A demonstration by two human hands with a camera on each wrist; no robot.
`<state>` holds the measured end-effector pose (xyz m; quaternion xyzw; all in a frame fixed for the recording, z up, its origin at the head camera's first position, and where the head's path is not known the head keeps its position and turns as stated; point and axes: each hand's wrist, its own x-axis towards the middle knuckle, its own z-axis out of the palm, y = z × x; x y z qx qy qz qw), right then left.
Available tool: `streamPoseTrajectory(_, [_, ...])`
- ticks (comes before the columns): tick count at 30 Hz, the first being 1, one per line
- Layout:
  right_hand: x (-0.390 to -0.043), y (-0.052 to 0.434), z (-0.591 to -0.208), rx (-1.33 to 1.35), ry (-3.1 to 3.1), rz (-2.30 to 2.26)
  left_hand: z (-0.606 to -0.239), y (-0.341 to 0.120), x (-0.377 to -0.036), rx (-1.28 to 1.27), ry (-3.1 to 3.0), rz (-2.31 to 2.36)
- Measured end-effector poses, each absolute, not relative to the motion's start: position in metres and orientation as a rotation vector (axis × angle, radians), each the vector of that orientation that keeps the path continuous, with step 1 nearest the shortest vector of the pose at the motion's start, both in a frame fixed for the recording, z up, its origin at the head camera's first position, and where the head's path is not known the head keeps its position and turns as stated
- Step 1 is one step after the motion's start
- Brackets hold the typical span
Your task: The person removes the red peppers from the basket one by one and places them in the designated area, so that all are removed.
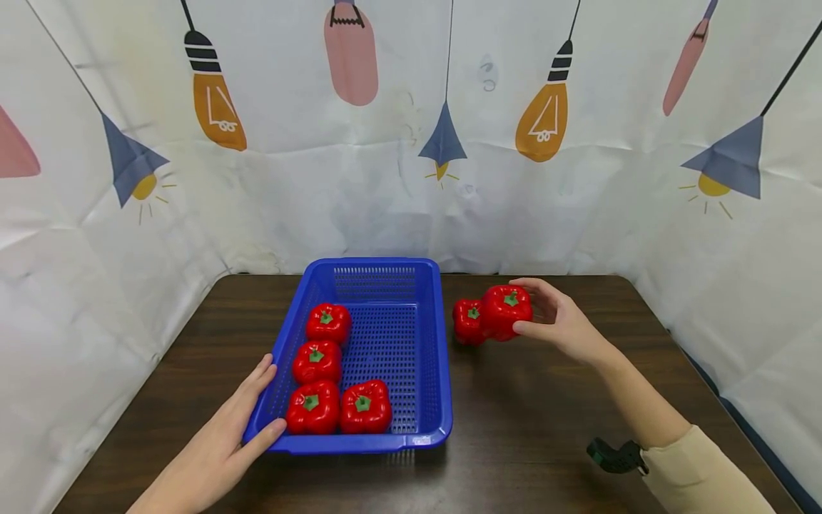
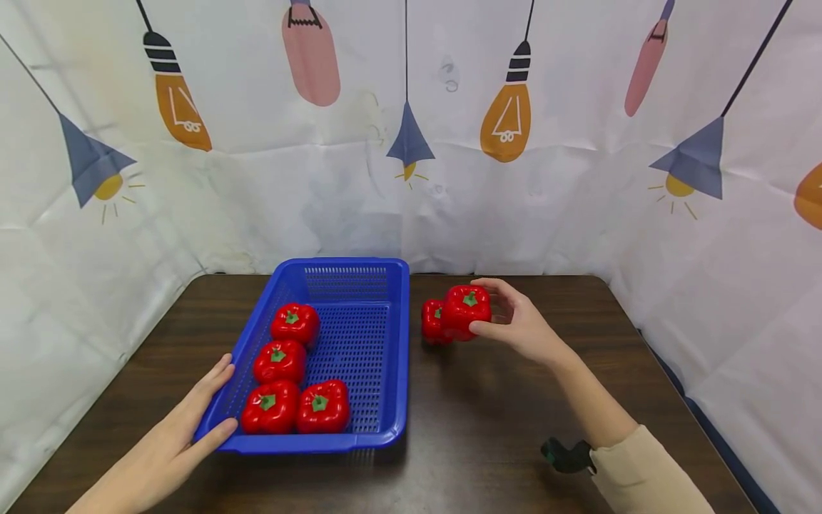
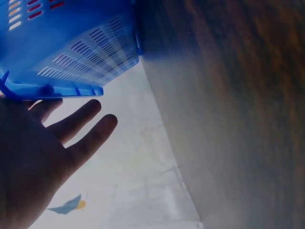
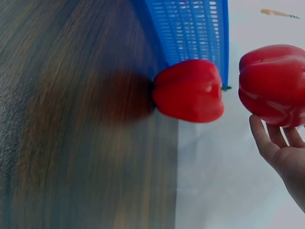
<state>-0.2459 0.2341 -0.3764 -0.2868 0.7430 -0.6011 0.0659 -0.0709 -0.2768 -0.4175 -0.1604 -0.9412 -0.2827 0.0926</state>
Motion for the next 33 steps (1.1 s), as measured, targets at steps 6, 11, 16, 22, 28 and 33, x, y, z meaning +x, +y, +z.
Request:
streamPoseTrajectory(6, [-0.249, 0.245, -0.384, -0.819, 2.255, -1.832, -0.417, -0.277, -0.071, -0.468, -2.805, -0.83])
streamPoseTrajectory(11, [-0.252, 0.252, -0.387, -0.792, 2.257, -1.837, -0.417, -0.277, -0.071, -0.467, -2.804, -0.823])
streamPoseTrajectory(16, [-0.255, 0.257, -0.392, -0.775, 2.277, -1.819, -0.416, -0.276, -0.07, -0.467, -2.805, -0.821])
streamPoseTrajectory(22, [-0.259, 0.261, -0.397, -0.73, 2.307, -1.811, -0.416, -0.276, -0.07, -0.476, -2.795, -0.816])
streamPoseTrajectory(28, [-0.265, 0.264, -0.404, -0.705, 2.334, -1.792, -0.416, -0.276, -0.07, -0.467, -2.807, -0.823])
streamPoseTrajectory(33, [-0.272, 0.266, -0.412, -0.692, 2.32, -1.799, -0.416, -0.276, -0.07, -0.469, -2.805, -0.825])
